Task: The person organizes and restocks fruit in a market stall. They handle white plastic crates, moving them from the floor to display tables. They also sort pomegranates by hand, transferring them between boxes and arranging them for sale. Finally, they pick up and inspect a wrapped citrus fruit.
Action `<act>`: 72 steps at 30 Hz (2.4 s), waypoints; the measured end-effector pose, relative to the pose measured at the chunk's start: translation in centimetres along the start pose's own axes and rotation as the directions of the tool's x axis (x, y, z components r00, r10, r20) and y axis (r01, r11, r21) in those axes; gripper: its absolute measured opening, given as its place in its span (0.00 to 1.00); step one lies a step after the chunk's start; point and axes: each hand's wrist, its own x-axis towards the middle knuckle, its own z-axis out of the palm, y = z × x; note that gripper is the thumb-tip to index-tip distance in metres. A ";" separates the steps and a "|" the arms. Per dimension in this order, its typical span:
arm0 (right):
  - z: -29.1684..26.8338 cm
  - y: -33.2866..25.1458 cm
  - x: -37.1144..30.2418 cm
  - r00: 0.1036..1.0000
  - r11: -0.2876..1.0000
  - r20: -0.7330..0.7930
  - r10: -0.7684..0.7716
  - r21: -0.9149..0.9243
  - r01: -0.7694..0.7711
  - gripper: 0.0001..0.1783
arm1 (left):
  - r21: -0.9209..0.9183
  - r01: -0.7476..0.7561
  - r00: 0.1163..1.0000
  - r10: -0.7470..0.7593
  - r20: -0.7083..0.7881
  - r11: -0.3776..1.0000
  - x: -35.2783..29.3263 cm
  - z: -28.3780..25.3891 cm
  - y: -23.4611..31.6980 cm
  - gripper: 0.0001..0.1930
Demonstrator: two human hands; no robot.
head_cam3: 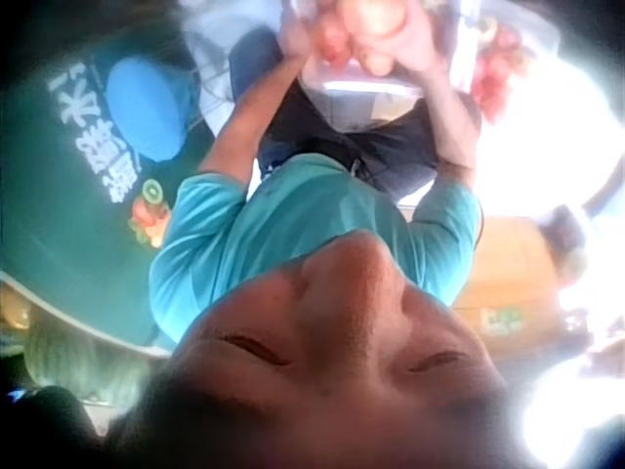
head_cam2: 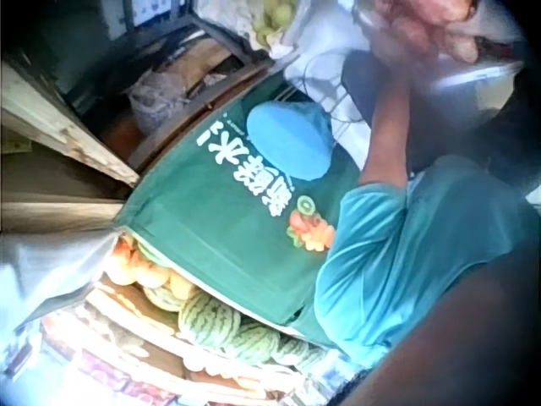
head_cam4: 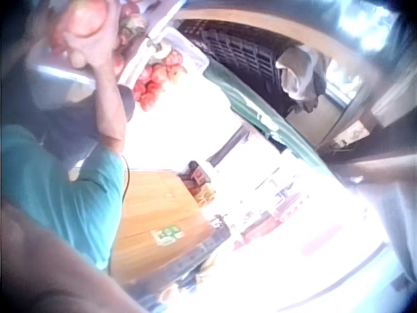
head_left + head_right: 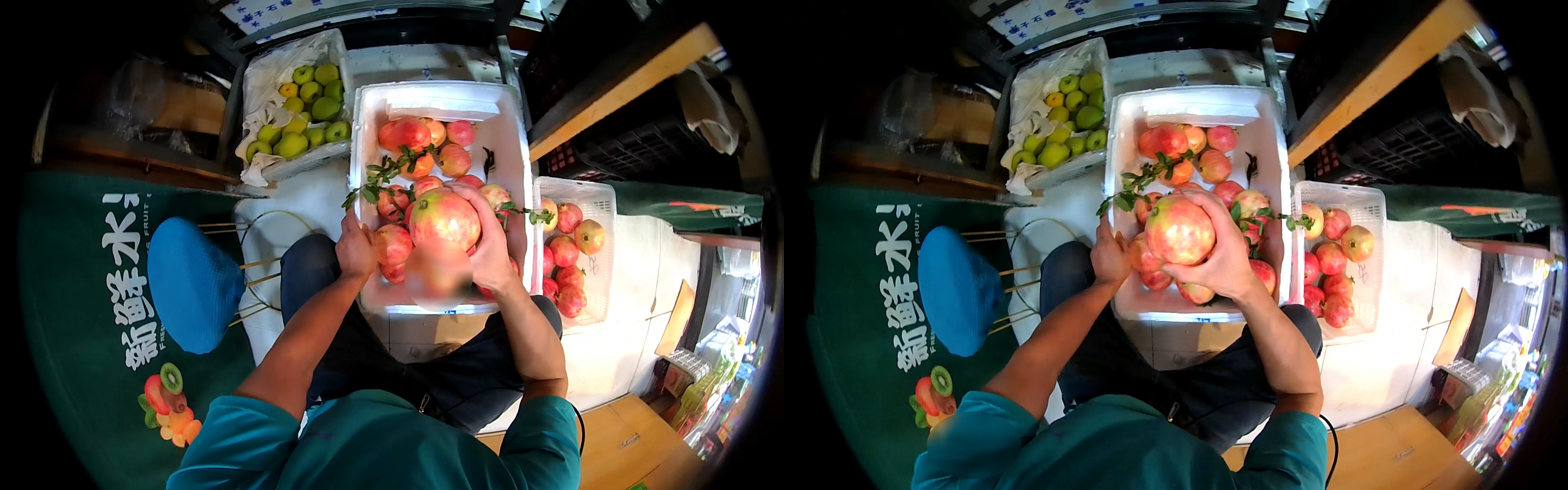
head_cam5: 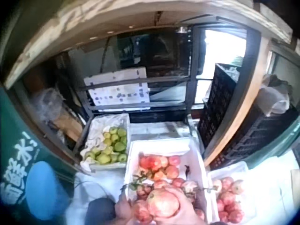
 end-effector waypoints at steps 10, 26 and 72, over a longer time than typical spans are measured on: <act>-12.1 3.3 -3.2 0.737 0.968 -0.675 0.014 -0.175 -0.179 0.45 | 0.016 -0.050 0.997 0.051 -0.058 0.999 -0.7 0.9 -0.6 0.31; -20.1 14.2 -3.4 0.647 0.470 -0.763 -0.007 -0.573 -0.671 0.27 | 0.027 0.029 0.999 -0.030 0.024 0.999 -0.5 -0.2 -0.4 0.33; -2.8 21.5 23.5 0.986 0.163 -0.159 0.054 -0.973 -0.166 0.24 | 0.024 -0.019 1.000 0.019 0.022 1.000 0.1 0.0 0.2 0.30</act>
